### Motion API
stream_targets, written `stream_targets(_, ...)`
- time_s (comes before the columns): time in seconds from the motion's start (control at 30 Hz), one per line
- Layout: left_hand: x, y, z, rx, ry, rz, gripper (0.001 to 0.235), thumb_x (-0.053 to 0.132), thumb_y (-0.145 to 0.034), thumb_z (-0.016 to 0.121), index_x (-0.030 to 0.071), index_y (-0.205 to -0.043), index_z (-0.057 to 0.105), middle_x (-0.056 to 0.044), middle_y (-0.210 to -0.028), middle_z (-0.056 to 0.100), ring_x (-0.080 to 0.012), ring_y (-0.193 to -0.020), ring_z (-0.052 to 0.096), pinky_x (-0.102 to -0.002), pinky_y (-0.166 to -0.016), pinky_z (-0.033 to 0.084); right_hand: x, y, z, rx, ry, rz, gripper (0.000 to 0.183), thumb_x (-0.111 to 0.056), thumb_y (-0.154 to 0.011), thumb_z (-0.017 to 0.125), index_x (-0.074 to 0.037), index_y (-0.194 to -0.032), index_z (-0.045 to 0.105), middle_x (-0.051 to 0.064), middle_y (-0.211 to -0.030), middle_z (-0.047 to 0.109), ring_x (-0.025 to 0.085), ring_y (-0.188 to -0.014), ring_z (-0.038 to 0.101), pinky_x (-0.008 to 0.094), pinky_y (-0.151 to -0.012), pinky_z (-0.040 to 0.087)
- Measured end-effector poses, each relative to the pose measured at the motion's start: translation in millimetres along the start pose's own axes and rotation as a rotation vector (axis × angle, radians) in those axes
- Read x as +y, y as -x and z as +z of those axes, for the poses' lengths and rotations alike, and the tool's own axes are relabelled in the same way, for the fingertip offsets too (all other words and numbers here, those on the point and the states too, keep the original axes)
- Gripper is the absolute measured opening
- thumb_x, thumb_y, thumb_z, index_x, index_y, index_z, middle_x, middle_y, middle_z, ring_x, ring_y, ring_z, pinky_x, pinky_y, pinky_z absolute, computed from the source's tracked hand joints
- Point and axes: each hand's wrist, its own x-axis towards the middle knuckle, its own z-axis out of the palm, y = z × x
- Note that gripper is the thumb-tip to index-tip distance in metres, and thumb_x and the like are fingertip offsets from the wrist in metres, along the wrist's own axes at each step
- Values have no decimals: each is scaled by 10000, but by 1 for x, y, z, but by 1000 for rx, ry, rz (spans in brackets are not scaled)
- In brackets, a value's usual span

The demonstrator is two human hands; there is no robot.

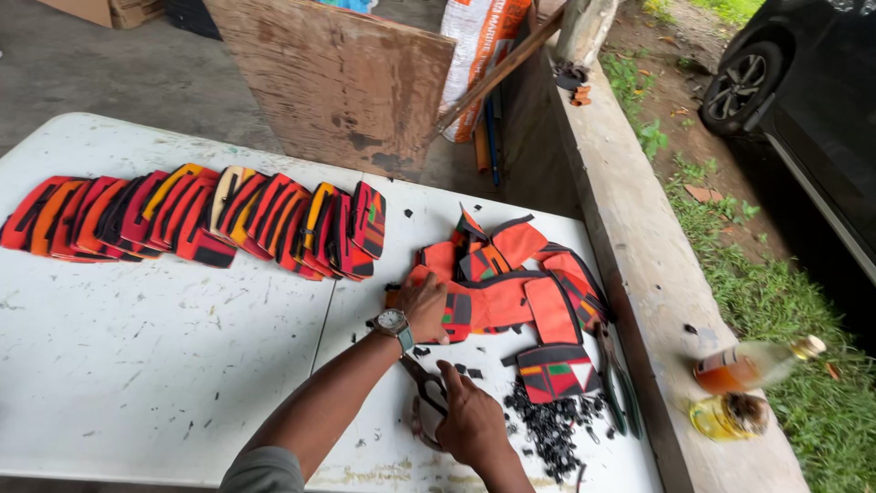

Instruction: The person uses scissors and pliers to trim excess fabric and remove zipper pulls from small patterned pouches. They handle each pouch one at a time, cutting along edges and pulling off zipper tabs, then place the finished items into a pile on the table.

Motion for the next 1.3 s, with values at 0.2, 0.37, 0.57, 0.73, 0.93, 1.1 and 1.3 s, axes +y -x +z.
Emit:
stream_targets(0.2,-23,10,-9,169,577,-37,331,218,-807,838,-7,-982,670,-137,-870,723,-247,-809,703,-381,-734,564,74,73,-12,47,-485,-344,657,-58,-816,746,-73,-1440,540,116,-1127,769,200,-1040,768,321,-890,569)
stream_targets(0.37,-59,50,-69,259,895,75,379,99,-842,812,-4,-1181,674,-52,-1037,754,-115,-950,706,-284,-828,574,102,97,-10,-97,-1042,-135,437,-72,-808,801,-30,-1183,582,23,-796,534,91,-638,490,240,-539,403)
stream_targets(0.57,-69,122,-113,181,1554,65,402,2,-947,668,-1,-1327,538,-57,-1202,710,-125,-1119,673,-300,-1005,533,68,110,14,-166,-1584,-27,327,-263,-944,706,-28,-1110,551,56,-701,501,139,-471,464,295,-394,393)
stream_targets(0.73,-73,164,-122,199,1544,21,428,63,-919,670,37,-1338,585,-55,-1212,719,-133,-1126,671,-303,-1012,505,41,102,30,-519,-1820,-55,518,-430,-879,599,-10,-1178,549,95,-825,589,195,-563,574,371,-481,558)
stream_targets(0.93,-127,223,-131,-73,539,-212,440,159,-864,740,81,-1291,664,-87,-1119,769,-231,-1045,724,-370,-956,549,32,95,32,-574,-1608,93,498,-453,-938,545,-26,-1193,564,95,-820,580,207,-631,607,378,-510,593)
stream_targets(1.1,-109,217,-113,-6,-82,-340,713,321,-765,842,146,-1395,557,-127,-1382,553,-337,-1195,614,-443,-1008,507,35,81,30,-552,-1499,87,435,-439,-978,523,-40,-1149,560,82,-790,568,201,-605,587,374,-496,593)
stream_targets(1.3,-63,145,-71,-268,-176,-237,1158,469,-567,949,146,-1515,368,-140,-1521,379,-309,-1292,534,-573,-1139,317,35,85,26,-503,-1465,70,462,-453,-972,533,-27,-1147,576,80,-776,570,191,-575,574,355,-449,564)
